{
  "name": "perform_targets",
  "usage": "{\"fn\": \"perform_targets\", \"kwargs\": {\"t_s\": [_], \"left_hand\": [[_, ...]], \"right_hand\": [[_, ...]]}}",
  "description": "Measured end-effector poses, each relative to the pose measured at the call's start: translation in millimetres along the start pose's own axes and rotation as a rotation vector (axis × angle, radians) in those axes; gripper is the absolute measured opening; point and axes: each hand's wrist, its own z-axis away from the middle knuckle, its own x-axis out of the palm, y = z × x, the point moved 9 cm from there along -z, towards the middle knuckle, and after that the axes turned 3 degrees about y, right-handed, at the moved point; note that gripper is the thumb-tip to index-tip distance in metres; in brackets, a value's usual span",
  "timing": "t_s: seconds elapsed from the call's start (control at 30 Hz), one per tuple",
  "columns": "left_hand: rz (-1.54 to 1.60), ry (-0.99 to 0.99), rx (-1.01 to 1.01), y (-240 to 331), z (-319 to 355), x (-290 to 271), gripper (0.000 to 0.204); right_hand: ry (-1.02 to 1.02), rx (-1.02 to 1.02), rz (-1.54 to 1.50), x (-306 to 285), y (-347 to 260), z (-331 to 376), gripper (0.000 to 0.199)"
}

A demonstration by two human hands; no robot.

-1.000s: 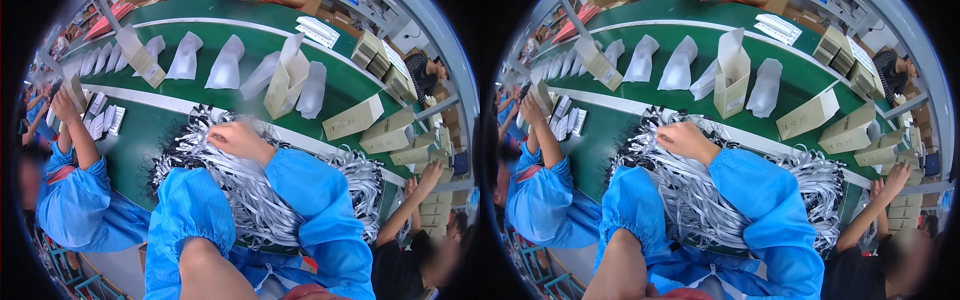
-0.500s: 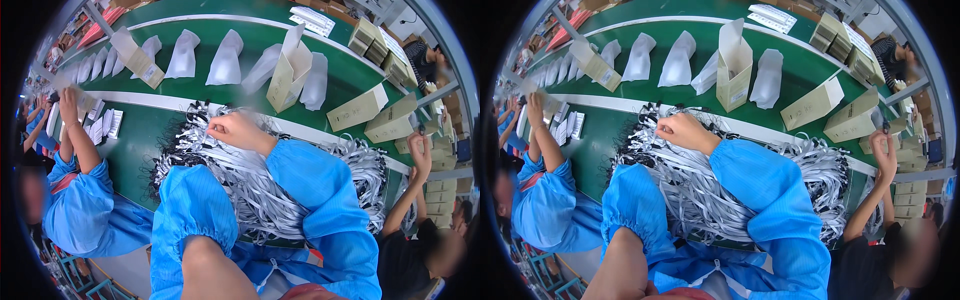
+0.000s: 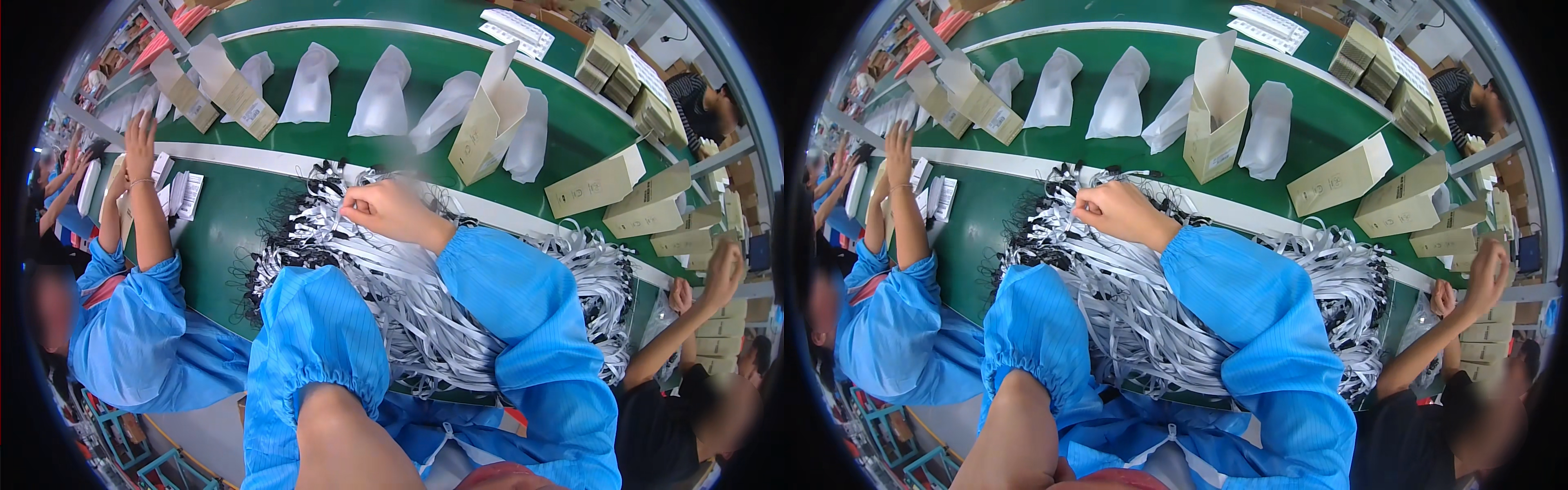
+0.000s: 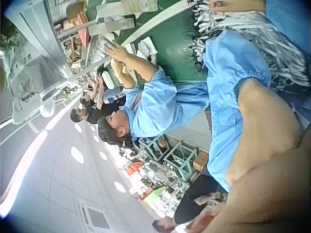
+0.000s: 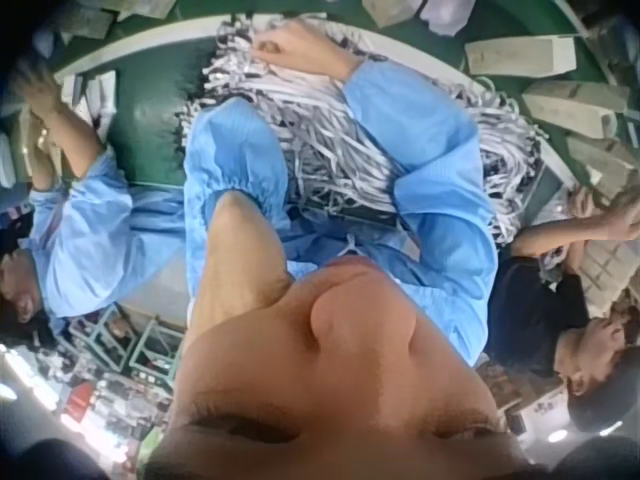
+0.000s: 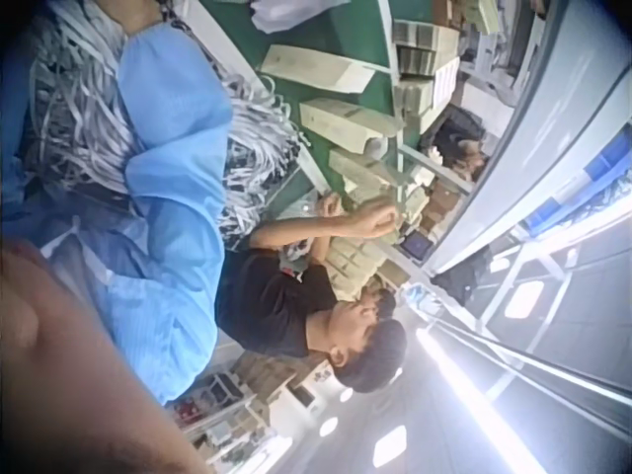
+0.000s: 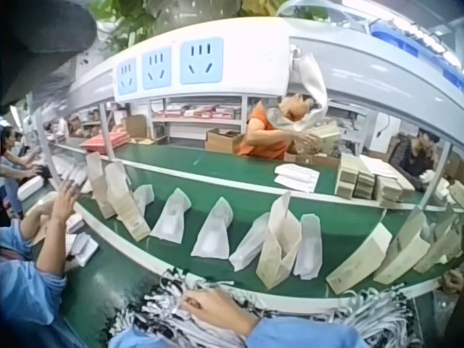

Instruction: Manually coil white electronic cables and place them into individual cardboard boxes on an assembly line.

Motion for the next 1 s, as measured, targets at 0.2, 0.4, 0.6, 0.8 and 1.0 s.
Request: {"fn": "perform_targets", "kwargs": {"t_s": [0.2, 0.4, 0.6, 0.8, 1.0], "left_hand": [[-0.044, -0.107, 0.050, 23.0, -1.5, 10.8, 0.037], [-0.093, -0.208, 0.098, 41.7, -0.6, 21.0, 0.037], [-0.134, -0.314, 0.144, 55.3, -1.3, 31.2, 0.037], [-0.149, -0.414, 0.143, 66.7, 7.6, 42.8, 0.038], [-0.175, -0.501, 0.146, 74.5, 14.4, 54.7, 0.038]], "right_hand": [[0.000, 0.003, -0.017, -1.0, 4.2, 1.8, 0.013], [-0.008, 0.005, -0.003, -2.1, 1.5, 3.4, 0.013], [-0.030, 0.014, -0.001, -3.3, 2.5, 4.7, 0.012], [-0.146, 0.081, -0.130, -44.1, 0.8, -1.8, 0.021], [-0.201, 0.314, 0.507, -109.7, -2.4, 54.4, 0.031]]}}
